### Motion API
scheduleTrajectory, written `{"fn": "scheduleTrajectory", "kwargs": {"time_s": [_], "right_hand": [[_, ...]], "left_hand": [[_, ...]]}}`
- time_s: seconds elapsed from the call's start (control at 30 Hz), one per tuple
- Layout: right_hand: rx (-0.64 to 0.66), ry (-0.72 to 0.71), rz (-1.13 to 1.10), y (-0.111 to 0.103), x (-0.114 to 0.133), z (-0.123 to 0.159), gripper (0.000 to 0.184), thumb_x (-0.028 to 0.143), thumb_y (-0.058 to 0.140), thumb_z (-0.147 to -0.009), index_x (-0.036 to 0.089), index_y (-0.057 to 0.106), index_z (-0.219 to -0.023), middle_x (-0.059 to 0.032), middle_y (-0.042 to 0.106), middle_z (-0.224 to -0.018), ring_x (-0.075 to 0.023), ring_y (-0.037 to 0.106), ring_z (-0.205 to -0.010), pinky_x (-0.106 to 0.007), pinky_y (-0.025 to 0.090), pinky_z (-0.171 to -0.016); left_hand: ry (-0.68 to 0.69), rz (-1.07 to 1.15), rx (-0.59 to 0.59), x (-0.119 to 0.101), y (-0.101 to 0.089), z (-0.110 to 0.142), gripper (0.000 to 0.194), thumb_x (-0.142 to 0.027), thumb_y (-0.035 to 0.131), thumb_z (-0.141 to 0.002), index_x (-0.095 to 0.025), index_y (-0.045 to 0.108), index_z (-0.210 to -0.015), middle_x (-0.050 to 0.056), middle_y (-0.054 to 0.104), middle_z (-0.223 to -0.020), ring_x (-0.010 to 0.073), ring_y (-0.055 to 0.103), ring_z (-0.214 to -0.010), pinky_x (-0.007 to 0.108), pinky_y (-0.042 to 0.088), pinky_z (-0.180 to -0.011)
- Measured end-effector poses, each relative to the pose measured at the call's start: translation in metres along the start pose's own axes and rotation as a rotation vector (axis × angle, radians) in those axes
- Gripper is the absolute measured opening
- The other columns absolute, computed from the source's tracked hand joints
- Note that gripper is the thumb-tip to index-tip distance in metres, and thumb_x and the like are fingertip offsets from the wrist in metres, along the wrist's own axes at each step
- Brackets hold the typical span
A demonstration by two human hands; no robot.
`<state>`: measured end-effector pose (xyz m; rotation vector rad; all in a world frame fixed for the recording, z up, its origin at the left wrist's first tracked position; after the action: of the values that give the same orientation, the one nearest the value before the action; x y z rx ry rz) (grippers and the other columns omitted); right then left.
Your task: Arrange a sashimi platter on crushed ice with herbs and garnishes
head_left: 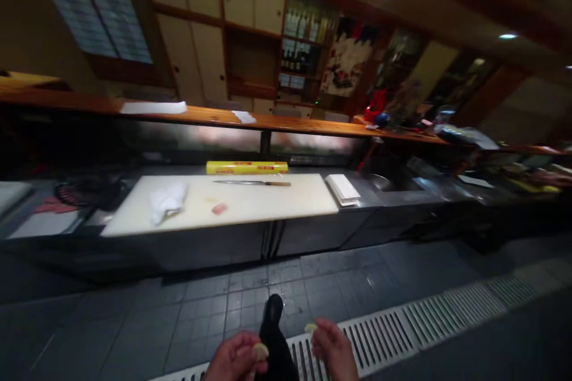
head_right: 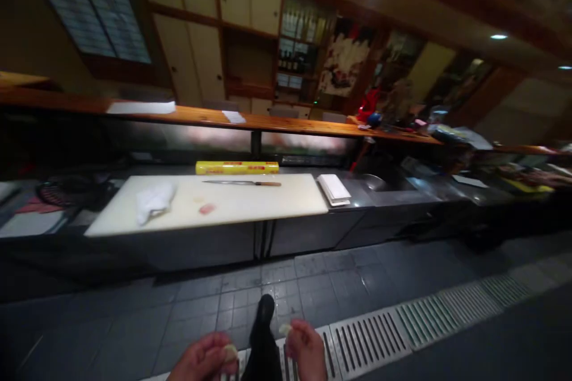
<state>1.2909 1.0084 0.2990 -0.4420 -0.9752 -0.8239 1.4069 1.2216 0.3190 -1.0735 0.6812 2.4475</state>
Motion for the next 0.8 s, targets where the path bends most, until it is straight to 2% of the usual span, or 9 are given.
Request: {"fn": "scheduleTrajectory", "kwargs": {"time_s": [0.1, 0.17, 0.23, 0.33, 0.4, 0.47, 0.57, 0.7, 0.8], "right_hand": [[0.046, -0.236, 0.206, 0.068, 0.029, -0.096, 0.046, 0.053, 0.074, -0.061, 0.014, 0.069, -0.085, -0.0071, 0.069, -0.072, -0.0210, 0.064, -0.067, -0.031, 0.051, -0.061], [0.101, -0.464, 0.391, 0.123, 0.053, -0.158, 0.037, 0.048, 0.063, -0.073, 0.014, 0.069, -0.087, -0.0103, 0.072, -0.083, -0.0229, 0.066, -0.076, -0.034, 0.053, -0.071], [0.165, -0.623, 0.573, 0.183, 0.076, -0.216, 0.031, 0.041, 0.053, -0.080, 0.014, 0.068, -0.088, -0.0111, 0.072, -0.084, -0.0235, 0.067, -0.078, -0.036, 0.053, -0.076], [0.269, -0.705, 0.740, 0.269, 0.099, -0.288, 0.029, 0.031, 0.046, -0.084, 0.014, 0.067, -0.093, -0.0102, 0.072, -0.085, -0.0226, 0.067, -0.079, -0.036, 0.051, -0.078], [0.359, -0.714, 0.784, 0.315, 0.107, -0.323, 0.026, 0.026, 0.045, -0.086, 0.015, 0.067, -0.095, -0.0087, 0.072, -0.087, -0.0211, 0.065, -0.081, -0.034, 0.050, -0.080], [0.433, -0.735, 0.842, 0.349, 0.111, -0.346, 0.023, 0.020, 0.048, -0.084, 0.015, 0.068, -0.092, -0.0090, 0.070, -0.090, -0.0219, 0.063, -0.086, -0.036, 0.047, -0.086], [0.488, -0.805, 0.922, 0.382, 0.112, -0.356, 0.024, 0.014, 0.051, -0.082, 0.014, 0.069, -0.097, -0.0123, 0.066, -0.103, -0.0260, 0.055, -0.101, -0.042, 0.039, -0.098], [0.711, -1.020, 0.999, 0.420, 0.101, -0.336, 0.026, 0.015, 0.052, -0.086, 0.015, 0.066, -0.107, -0.0095, 0.064, -0.107, -0.0259, 0.048, -0.103, -0.039, 0.038, -0.097], [0.779, -1.008, 1.118, 0.444, 0.087, -0.322, 0.026, 0.018, 0.059, -0.085, 0.014, 0.064, -0.110, -0.0098, 0.065, -0.106, -0.0270, 0.049, -0.099, -0.040, 0.040, -0.092]], "left_hand": [[-0.007, 0.168, -0.174, -0.042, -0.033, -0.028, 0.056, -0.056, 0.084, -0.059, -0.016, 0.064, -0.092, 0.007, 0.071, -0.088, 0.0208, 0.068, -0.083, 0.024, 0.044, -0.063], [-0.006, 0.268, -0.261, -0.069, -0.051, -0.058, 0.053, -0.049, 0.086, -0.061, -0.016, 0.063, -0.094, 0.007, 0.071, -0.090, 0.0203, 0.069, -0.086, 0.023, 0.046, -0.066], [-0.010, 0.350, -0.331, -0.096, -0.068, -0.092, 0.052, -0.043, 0.088, -0.061, -0.015, 0.061, -0.095, 0.008, 0.071, -0.091, 0.0203, 0.069, -0.087, 0.023, 0.048, -0.067], [-0.024, 0.435, -0.403, -0.133, -0.095, -0.139, 0.046, -0.034, 0.086, -0.067, -0.013, 0.060, -0.098, 0.012, 0.072, -0.096, 0.0216, 0.070, -0.089, 0.024, 0.051, -0.070], [-0.023, 0.486, -0.455, -0.156, -0.113, -0.161, 0.039, -0.026, 0.081, -0.074, -0.012, 0.059, -0.101, 0.013, 0.071, -0.099, 0.0216, 0.070, -0.090, 0.024, 0.053, -0.072], [-0.009, 0.538, -0.525, -0.174, -0.131, -0.176, 0.031, -0.019, 0.075, -0.079, -0.011, 0.059, -0.104, 0.014, 0.071, -0.102, 0.0217, 0.070, -0.093, 0.024, 0.055, -0.073], [0.007, 0.616, -0.633, -0.193, -0.154, -0.190, 0.025, -0.011, 0.068, -0.083, -0.009, 0.059, -0.107, 0.016, 0.070, -0.108, 0.0226, 0.069, -0.098, 0.023, 0.056, -0.075], [0.035, 0.707, -0.716, -0.204, -0.178, -0.208, 0.027, -0.003, 0.060, -0.085, -0.007, 0.058, -0.112, 0.020, 0.067, -0.115, 0.0239, 0.068, -0.103, 0.024, 0.058, -0.080], [0.055, 0.760, -0.737, -0.208, -0.193, -0.221, 0.033, 0.004, 0.054, -0.083, -0.005, 0.057, -0.114, 0.022, 0.066, -0.117, 0.0243, 0.068, -0.104, 0.024, 0.058, -0.082]]}}
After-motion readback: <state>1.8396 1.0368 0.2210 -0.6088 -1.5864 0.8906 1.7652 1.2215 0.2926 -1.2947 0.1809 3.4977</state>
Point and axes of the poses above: each hand's wrist, its own z-axis away from the middle knuckle, its own y-axis out of the palm, x = y × z, the point moved 1 cm from there along -z, towards the middle knuckle
